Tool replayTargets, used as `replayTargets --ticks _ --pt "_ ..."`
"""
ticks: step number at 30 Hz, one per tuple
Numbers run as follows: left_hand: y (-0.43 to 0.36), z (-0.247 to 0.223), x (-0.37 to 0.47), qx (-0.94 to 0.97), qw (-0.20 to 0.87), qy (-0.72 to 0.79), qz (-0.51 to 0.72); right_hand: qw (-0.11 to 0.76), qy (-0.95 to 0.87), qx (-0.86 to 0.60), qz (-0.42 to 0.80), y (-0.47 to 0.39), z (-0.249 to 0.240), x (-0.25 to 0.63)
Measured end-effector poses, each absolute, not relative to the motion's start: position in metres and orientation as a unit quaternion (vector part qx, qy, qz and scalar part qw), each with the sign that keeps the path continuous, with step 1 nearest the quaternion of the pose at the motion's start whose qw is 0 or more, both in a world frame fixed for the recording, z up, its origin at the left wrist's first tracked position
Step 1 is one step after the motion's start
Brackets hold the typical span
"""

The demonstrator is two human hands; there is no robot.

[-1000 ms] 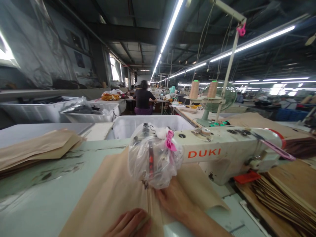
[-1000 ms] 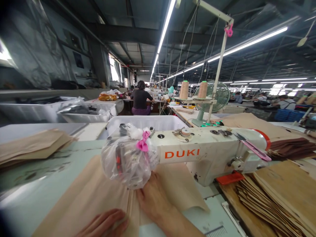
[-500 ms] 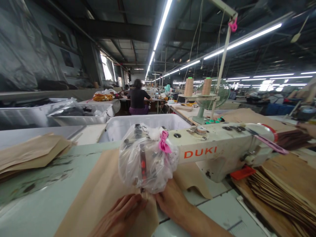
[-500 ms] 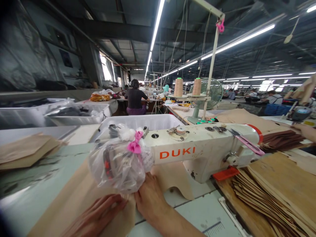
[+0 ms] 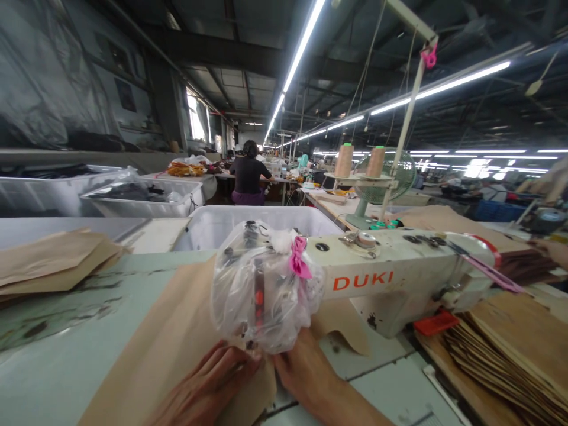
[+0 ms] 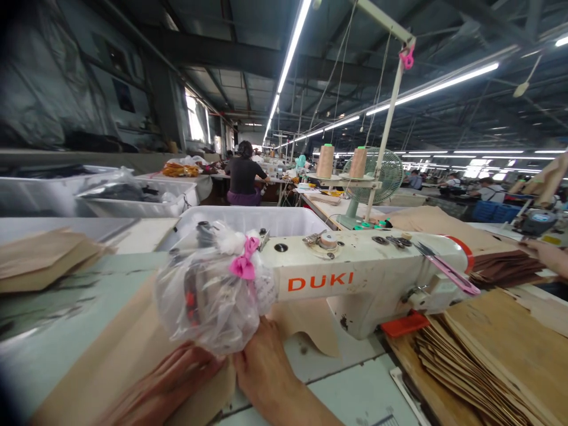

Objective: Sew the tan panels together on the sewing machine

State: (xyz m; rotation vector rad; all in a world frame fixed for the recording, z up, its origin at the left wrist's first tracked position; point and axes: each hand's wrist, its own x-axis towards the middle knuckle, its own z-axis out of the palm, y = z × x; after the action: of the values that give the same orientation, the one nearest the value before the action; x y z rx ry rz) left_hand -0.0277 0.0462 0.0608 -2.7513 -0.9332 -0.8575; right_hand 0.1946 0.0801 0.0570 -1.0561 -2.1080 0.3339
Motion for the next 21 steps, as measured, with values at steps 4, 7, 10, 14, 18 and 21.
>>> replayTargets --ticks 4,7,10,14,18,21 --pt "0.044 0.067 -0.028 -0.896 0.068 -0.334 -0.284 0.371 -0.824 -0.411 0.118 0.083 0.055 0.193" --pt "0.044 0.067 -0.031 -0.892 0.107 -0.346 -0.27 0.364 -0.83 -0.409 0.109 0.084 0.053 0.193" --pt "0.044 0.067 -0.032 -0.893 0.128 -0.342 -0.263 0.365 -0.832 -0.405 0.105 0.086 0.05 0.194" --pt "0.043 0.07 -0.029 -0.894 0.123 -0.333 -0.274 0.361 -0.834 -0.403 0.104 0.088 0.045 0.195" --pt "0.041 0.073 -0.027 -0.894 0.144 -0.326 -0.272 0.346 -0.836 -0.416 0.09 0.092 0.035 0.197" --pt "0.042 0.073 -0.028 -0.893 0.147 -0.331 -0.268 0.344 -0.838 -0.414 0.088 0.098 0.034 0.198"
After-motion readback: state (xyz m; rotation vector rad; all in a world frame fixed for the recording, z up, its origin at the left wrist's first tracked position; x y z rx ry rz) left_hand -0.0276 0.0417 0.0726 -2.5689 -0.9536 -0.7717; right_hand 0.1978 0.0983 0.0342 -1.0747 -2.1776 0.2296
